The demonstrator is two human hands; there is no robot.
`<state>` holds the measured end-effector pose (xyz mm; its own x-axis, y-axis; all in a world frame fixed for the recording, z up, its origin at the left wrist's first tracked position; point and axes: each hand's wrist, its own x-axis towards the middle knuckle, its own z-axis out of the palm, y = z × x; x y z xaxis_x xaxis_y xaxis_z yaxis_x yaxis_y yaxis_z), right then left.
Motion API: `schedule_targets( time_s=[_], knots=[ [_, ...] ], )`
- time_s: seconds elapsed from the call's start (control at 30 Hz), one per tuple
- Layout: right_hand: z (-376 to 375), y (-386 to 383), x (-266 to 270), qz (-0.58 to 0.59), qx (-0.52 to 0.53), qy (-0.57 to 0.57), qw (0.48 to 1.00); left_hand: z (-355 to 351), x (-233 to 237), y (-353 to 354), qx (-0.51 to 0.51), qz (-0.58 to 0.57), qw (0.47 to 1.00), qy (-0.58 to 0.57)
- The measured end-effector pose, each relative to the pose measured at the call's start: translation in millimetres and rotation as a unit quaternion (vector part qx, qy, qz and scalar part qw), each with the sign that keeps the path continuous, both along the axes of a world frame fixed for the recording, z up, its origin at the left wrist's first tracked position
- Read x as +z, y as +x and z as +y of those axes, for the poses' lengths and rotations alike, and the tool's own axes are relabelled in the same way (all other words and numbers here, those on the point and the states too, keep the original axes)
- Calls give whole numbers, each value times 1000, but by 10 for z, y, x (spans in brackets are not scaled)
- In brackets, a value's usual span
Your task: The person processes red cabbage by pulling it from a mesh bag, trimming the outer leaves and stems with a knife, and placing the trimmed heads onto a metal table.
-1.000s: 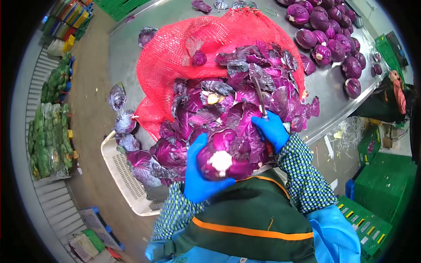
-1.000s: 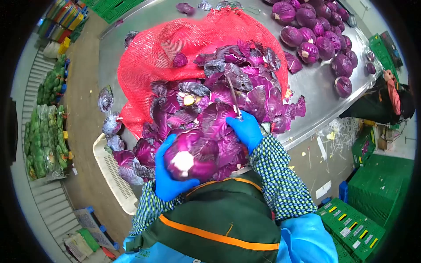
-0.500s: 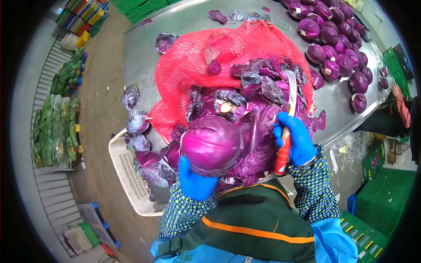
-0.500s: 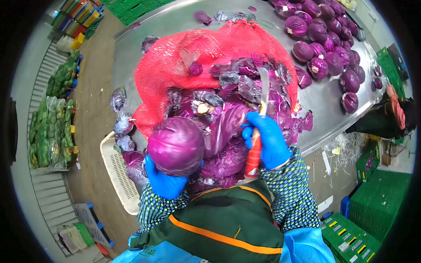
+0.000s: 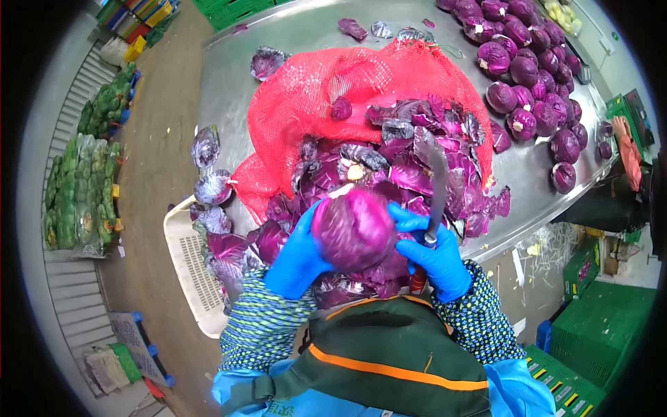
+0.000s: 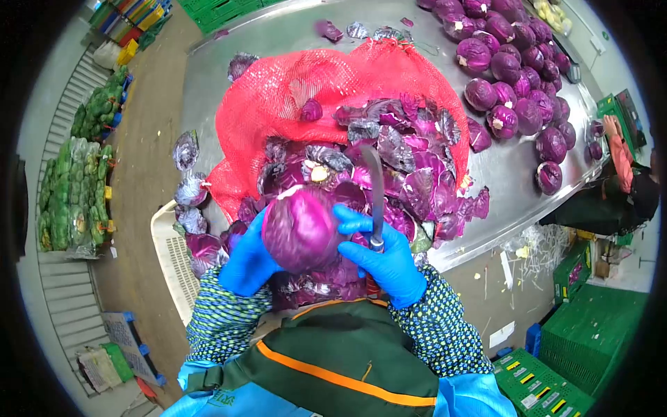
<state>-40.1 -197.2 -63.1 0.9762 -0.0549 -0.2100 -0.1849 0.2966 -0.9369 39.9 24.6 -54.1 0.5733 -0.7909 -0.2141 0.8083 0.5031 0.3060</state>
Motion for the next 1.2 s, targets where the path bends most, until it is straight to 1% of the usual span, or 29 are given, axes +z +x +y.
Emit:
schedule_targets(
  time_s=[0.03, 0.07, 0.1, 0.13, 0.2, 0.23, 0.27, 0.33, 0.37, 0.4, 0.43, 0.47, 0.53, 0.6, 0.73, 0.8, 0.83, 0.87, 0.93, 0.97, 1.0, 1.07, 1.1, 1.13, 1.2],
  knots=[
    [-39, -29, -61, 78, -13, -1, 997, -68, -90, -58, 3, -159, 967, 199],
    [-67, -28, -86, 154, -31, -2, 988, -141, -196, -99, -1, -309, 870, 385],
    [-89, 8, -59, 184, -89, 8, 979, -190, -360, -162, 8, -372, 832, 412],
    [-152, -25, -159, 162, -108, -29, 980, -198, -600, -196, 25, -567, 692, 445],
    [-175, -148, -183, 82, -138, -120, 980, -217, -629, -326, 18, -638, 624, 451],
    [-190, -222, -276, 9, -121, -188, 975, -237, -620, -414, 27, -635, 597, 490],
    [-200, -275, -254, -97, -78, -349, 929, -262, -638, -493, 46, -629, 565, 532],
    [-100, -408, -225, -81, -9, -393, 916, -336, -616, -583, 84, -585, 551, 589],
    [-46, -459, -194, -30, 21, -447, 894, -364, -636, -591, 84, -584, 552, 589],
    [-32, -474, -236, -29, 22, -447, 894, -393, -666, -585, 107, -567, 569, 587],
    [-21, -494, -304, -57, 39, -465, 883, -412, -685, -580, 129, -548, 586, 583],
    [-14, -515, -341, -86, 58, -481, 871, -420, -686, -579, 127, -547, 587, 583],
    [-33, -524, -345, -84, 67, -497, 861, -440, -668, -550, 124, -561, 563, 594],
    [-48, -530, -394, -74, 99, -529, 840, -455, -670, -542, 125, -562, 565, 592],
    [-29, -432, -478, -47, 95, -519, 848, -490, -686, -606, 124, -564, 554, 600],
    [-56, -304, -504, -73, 76, -537, 837, -512, -689, -603, 131, -565, 549, 602],
    [-35, -219, -500, -60, 61, -543, 835, -514, -689, -585, 132, -571, 548, 597],
    [-90, -34, -449, -41, 53, -567, 821, -504, -690, -600, 129, -577, 548, 592],
    [-397, 209, -605, -49, -31, -473, 879, -451, -756, -758, 126, -619, 529, 566],
    [-365, 244, -262, 105, 12, -328, 939, -433, -741, -765, 127, -610, 536, 569],
    [-257, 198, -269, 107, 7, -326, 939, -424, -723, -769, 131, -600, 544, 571],
    [-61, 59, -323, 62, 79, -397, 912, -365, -684, -639, 123, -590, 568, 560],
    [20, 112, -459, -4, 29, -420, 907, -319, -669, -603, 127, -588, 571, 558],
    [24, 144, -538, -2, -16, -358, 933, -256, -623, -575, 132, -587, 567, 562],
    [-99, 210, -784, 51, -75, -355, 931, -99, -462, -530, 70, -571, 643, 506]
  ],
)
